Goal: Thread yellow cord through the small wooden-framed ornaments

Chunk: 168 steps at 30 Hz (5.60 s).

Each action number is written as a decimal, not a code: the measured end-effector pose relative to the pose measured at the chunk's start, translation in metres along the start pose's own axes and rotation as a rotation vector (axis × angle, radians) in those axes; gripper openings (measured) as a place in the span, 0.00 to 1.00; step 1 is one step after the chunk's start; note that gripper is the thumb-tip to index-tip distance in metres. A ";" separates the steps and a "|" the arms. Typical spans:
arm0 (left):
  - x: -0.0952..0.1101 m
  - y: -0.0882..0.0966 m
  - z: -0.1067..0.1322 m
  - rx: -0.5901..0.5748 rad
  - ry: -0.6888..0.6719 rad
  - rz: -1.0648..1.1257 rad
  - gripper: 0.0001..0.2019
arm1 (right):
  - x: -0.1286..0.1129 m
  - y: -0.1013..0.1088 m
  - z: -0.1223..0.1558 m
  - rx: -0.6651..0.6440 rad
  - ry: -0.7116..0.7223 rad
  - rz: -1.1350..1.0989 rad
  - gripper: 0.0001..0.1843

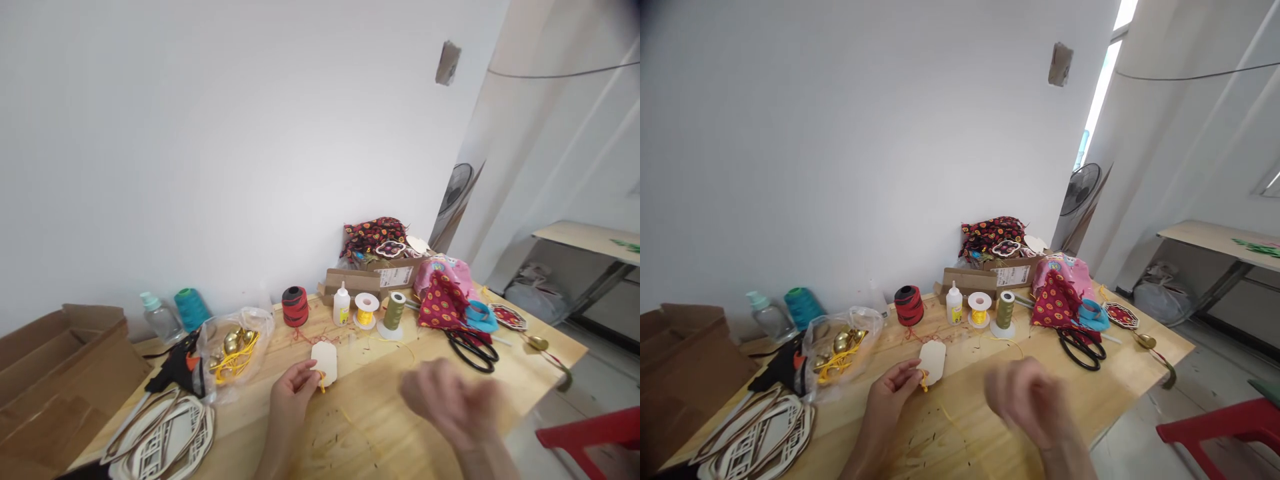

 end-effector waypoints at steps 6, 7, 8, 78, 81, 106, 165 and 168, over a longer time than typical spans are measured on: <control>0.012 -0.002 0.006 -0.018 -0.062 -0.172 0.12 | 0.032 -0.062 -0.032 0.047 -0.065 0.289 0.15; 0.013 -0.002 0.007 -0.013 -0.069 -0.206 0.12 | 0.036 -0.070 -0.036 0.057 -0.071 0.334 0.16; 0.014 -0.001 0.008 -0.005 -0.074 -0.239 0.13 | 0.038 -0.077 -0.040 0.061 -0.078 0.372 0.16; 0.028 0.015 -0.001 -0.064 -0.117 -0.418 0.12 | 0.002 -0.073 -0.086 -0.080 0.308 0.559 0.10; 0.031 0.015 0.001 -0.046 -0.122 -0.401 0.12 | 0.005 -0.079 -0.087 -0.148 0.293 0.550 0.10; 0.024 0.015 -0.002 -0.037 -0.116 -0.320 0.11 | 0.013 -0.073 -0.084 0.094 0.175 0.359 0.17; 0.024 0.011 0.001 -0.002 -0.056 -0.244 0.10 | 0.025 -0.079 -0.088 -0.056 0.066 0.002 0.08; 0.023 0.014 0.002 0.015 -0.038 -0.271 0.11 | 0.019 -0.075 -0.087 -0.076 0.114 0.170 0.08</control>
Point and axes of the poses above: each hand's wrist, its own z-axis away from the middle knuckle, its own y-axis out of the back of the hand, x = y × z, the point moved 7 cm from there along -z, towards the middle knuckle, and after that the axes turned 10 degrees about -x, right-handed, at the moved point
